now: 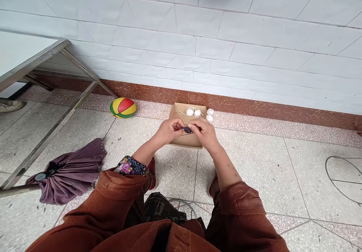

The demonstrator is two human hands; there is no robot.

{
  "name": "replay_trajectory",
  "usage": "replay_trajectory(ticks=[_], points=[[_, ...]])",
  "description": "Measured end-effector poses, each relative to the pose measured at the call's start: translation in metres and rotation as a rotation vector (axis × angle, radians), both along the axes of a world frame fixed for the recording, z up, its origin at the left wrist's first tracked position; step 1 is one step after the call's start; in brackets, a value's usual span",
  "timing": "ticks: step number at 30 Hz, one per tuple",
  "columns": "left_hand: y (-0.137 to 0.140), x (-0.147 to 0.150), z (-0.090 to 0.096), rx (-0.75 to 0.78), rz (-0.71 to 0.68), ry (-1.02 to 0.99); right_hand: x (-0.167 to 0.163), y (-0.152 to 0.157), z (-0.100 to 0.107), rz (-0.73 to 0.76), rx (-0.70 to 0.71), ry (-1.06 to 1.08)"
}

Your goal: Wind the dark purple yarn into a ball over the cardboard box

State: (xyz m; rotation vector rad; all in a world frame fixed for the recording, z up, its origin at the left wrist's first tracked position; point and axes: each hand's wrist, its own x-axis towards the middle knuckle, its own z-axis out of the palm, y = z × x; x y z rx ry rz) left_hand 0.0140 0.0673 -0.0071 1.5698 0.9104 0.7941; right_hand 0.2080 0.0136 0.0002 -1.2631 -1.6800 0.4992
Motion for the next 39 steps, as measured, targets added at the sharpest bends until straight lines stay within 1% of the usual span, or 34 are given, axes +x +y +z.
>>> replay_trajectory(ticks=[3, 5, 7, 9, 12, 15, 18, 20, 22, 24, 25, 27, 30, 33, 35, 37, 39], points=[[-0.004, 0.001, 0.004, -0.105, -0.131, -0.099, 0.002, 0.004, -0.002, -0.044, -0.018, 0.035], [-0.007, 0.001, 0.01, -0.175, -0.174, -0.18, 0.002, 0.005, -0.006, -0.049, -0.068, 0.068], [-0.008, 0.001, 0.015, -0.231, -0.166, -0.245, 0.001, 0.006, -0.012, -0.023, -0.133, 0.086], [-0.007, 0.0, 0.018, -0.257, -0.119, -0.283, -0.002, 0.006, -0.02, 0.024, -0.188, 0.066], [-0.003, 0.001, 0.016, -0.205, -0.01, -0.298, -0.009, 0.005, -0.03, 0.062, -0.23, -0.009], [0.004, 0.0, 0.01, -0.139, 0.115, -0.297, -0.017, 0.002, -0.032, 0.131, -0.223, -0.064], [0.009, -0.003, 0.004, -0.064, 0.228, -0.224, -0.023, -0.003, -0.024, 0.248, -0.222, -0.102], [0.011, -0.006, 0.001, 0.004, 0.264, -0.138, -0.025, -0.007, -0.016, 0.298, -0.221, -0.113], [0.013, -0.008, -0.001, 0.087, 0.279, -0.037, -0.025, -0.009, -0.009, 0.315, -0.206, -0.105], [0.013, -0.009, -0.003, 0.183, 0.283, 0.073, -0.023, -0.011, -0.003, 0.286, -0.18, -0.078], [0.012, -0.01, -0.003, 0.228, 0.276, 0.122, -0.021, -0.011, -0.001, 0.259, -0.168, -0.061], [0.01, -0.01, -0.001, 0.293, 0.213, 0.19, -0.017, -0.01, 0.002, 0.192, -0.15, -0.022], [0.002, -0.007, 0.004, 0.286, 0.044, 0.185, -0.008, -0.007, 0.004, 0.065, -0.144, 0.042], [-0.007, -0.001, 0.01, 0.167, -0.103, 0.085, 0.0, -0.003, -0.001, -0.061, -0.156, 0.078], [-0.011, 0.003, 0.014, 0.065, -0.165, -0.008, 0.004, 0.0, -0.006, -0.104, -0.184, 0.079], [-0.012, 0.007, 0.016, -0.032, -0.184, -0.108, 0.005, 0.001, -0.011, -0.088, -0.228, 0.082], [-0.012, 0.008, 0.018, -0.112, -0.175, -0.196, 0.003, 0.001, -0.017, -0.027, -0.272, 0.091]])
